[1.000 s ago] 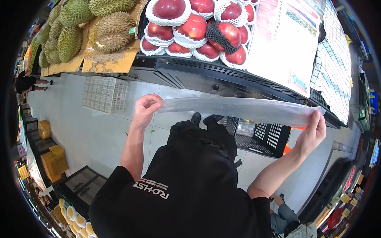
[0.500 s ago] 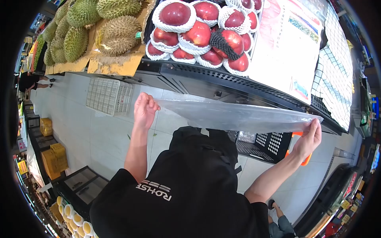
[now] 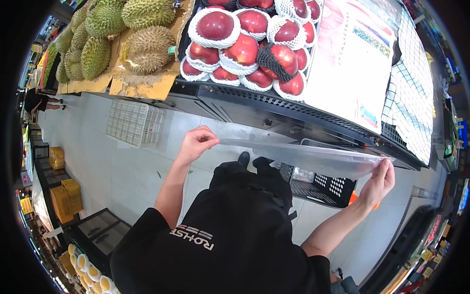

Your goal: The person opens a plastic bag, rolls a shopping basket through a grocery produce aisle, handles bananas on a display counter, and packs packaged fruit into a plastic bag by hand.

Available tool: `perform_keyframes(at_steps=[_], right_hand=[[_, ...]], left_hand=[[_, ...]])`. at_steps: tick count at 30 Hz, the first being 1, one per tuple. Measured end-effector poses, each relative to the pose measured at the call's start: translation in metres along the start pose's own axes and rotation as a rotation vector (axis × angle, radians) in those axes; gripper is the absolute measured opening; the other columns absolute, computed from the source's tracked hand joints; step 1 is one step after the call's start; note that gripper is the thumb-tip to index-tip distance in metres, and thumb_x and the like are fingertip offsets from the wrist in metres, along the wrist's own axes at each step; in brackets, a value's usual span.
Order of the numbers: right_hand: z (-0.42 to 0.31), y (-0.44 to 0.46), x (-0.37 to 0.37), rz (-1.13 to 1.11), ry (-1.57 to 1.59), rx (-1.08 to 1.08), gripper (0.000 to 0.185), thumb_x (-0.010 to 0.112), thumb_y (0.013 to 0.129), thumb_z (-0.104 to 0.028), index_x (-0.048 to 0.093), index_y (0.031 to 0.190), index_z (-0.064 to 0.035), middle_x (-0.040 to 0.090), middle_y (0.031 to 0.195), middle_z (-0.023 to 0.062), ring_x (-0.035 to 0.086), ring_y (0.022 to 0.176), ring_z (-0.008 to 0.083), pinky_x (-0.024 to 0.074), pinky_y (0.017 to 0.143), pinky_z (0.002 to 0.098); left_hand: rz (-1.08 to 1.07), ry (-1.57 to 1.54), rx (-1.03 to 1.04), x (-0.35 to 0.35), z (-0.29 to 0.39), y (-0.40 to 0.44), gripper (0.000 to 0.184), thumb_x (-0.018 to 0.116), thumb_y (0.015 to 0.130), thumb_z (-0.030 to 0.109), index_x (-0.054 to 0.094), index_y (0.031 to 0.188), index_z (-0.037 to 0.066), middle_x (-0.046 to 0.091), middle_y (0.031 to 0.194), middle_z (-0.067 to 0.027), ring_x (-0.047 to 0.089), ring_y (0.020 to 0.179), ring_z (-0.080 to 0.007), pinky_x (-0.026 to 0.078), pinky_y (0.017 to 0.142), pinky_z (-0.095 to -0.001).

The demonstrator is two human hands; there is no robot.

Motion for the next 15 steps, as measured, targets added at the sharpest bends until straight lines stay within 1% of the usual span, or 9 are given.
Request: perform_keyframes(at_steps=[3,7,8,10,11,12,13,14,15], right_hand=[[0.006,0.004,-0.006,-0.067,-0.018,-0.006,0.023,0.057,0.1,-0.017,0.066,0.095,0.0035,0.062,0.083,-0.0011,0.05,0.075,0.0041,0.0379,0.068,0.0179],[0.007,0.001,0.012,-0.034,-0.046,-0.032,0.023,0.057,0.1,-0.017,0.067,0.092,0.0025,0.061,0.08,-0.0016,0.049,0.073,0.0041,0.0372,0.067,0.0178],[0.009,0.001,0.012,-0.047,-0.066,-0.04,0.022,0.056,0.1,-0.016,0.066,0.095,0.0024,0.061,0.082,-0.0016,0.049,0.074,0.0036,0.0374,0.067,0.018],[0.008,0.0,0.013,-0.063,-0.078,-0.047,0.021,0.055,0.1,-0.016,0.066,0.098,0.0022,0.061,0.083,-0.0015,0.05,0.074,0.0031,0.0375,0.066,0.0181],[0.005,0.002,0.011,-0.07,-0.069,-0.078,0.021,0.055,0.1,-0.015,0.066,0.097,0.0023,0.061,0.083,-0.0015,0.05,0.074,0.0031,0.0373,0.065,0.018],[-0.001,0.004,0.013,-0.074,-0.059,-0.11,0.021,0.055,0.1,-0.015,0.066,0.096,0.0024,0.061,0.082,-0.0016,0.05,0.073,0.0031,0.0371,0.065,0.018],[-0.011,-0.003,0.024,-0.085,-0.164,-0.089,0.021,0.054,0.1,-0.012,0.065,0.09,0.0036,0.061,0.081,0.0009,0.054,0.076,0.0064,0.0424,0.072,0.0203],[-0.018,-0.011,0.034,-0.08,-0.159,-0.087,0.021,0.054,0.1,-0.012,0.065,0.09,0.0036,0.061,0.081,0.0009,0.054,0.076,0.0064,0.0424,0.072,0.0203],[-0.023,-0.018,0.045,-0.191,-0.189,-0.16,0.02,0.054,0.098,-0.008,0.064,0.086,0.0051,0.063,0.079,0.0034,0.056,0.076,0.01,0.045,0.074,0.0236]], left_hand=[[0.041,0.171,0.047,-0.01,-0.001,0.001,0.008,0.076,0.079,0.001,0.069,0.076,0.0,0.059,0.075,-0.0012,0.055,0.067,-0.0077,0.044,0.059,-0.0231],[0.1,0.321,0.124,-0.023,-0.004,0.0,0.009,0.075,0.08,0.003,0.068,0.076,-0.001,0.062,0.074,-0.0035,0.054,0.066,-0.0089,0.045,0.061,-0.0256],[0.108,0.326,0.128,-0.027,-0.005,-0.002,0.009,0.075,0.08,0.003,0.068,0.076,-0.001,0.062,0.074,-0.0035,0.054,0.066,-0.0089,0.045,0.061,-0.0256],[0.186,0.535,0.142,-0.038,-0.009,-0.01,0.014,0.072,0.085,0.009,0.069,0.078,-0.002,0.061,0.074,-0.0044,0.057,0.067,-0.0103,0.045,0.06,-0.0247],[0.193,0.539,0.143,-0.046,-0.014,-0.016,0.014,0.072,0.085,0.009,0.069,0.078,-0.002,0.061,0.074,-0.0044,0.057,0.067,-0.0103,0.045,0.06,-0.0247],[0.294,0.469,0.064,-0.058,-0.021,-0.021,0.013,0.07,0.086,0.009,0.069,0.08,-0.002,0.063,0.076,-0.0057,0.059,0.069,-0.0125,0.047,0.062,-0.0261],[0.389,0.399,-0.013,-0.065,-0.021,-0.021,0.013,0.068,0.088,0.009,0.07,0.082,-0.002,0.065,0.078,-0.007,0.061,0.071,-0.0147,0.048,0.065,-0.0275],[0.387,0.404,-0.01,-0.068,-0.022,-0.02,0.013,0.068,0.088,0.009,0.07,0.082,-0.002,0.065,0.078,-0.007,0.061,0.071,-0.0147,0.048,0.065,-0.0275],[0.399,0.4,0.042,-0.068,-0.02,-0.019,0.011,0.069,0.087,0.01,0.071,0.087,-0.002,0.067,0.084,-0.0085,0.063,0.077,-0.0176,0.05,0.07,-0.029]])
Point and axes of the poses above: each hand's wrist, its own y-axis towards the middle knuckle, its own x-axis out of the palm, z = x × y, the point moved 1 cm from there along y, towards the middle knuckle
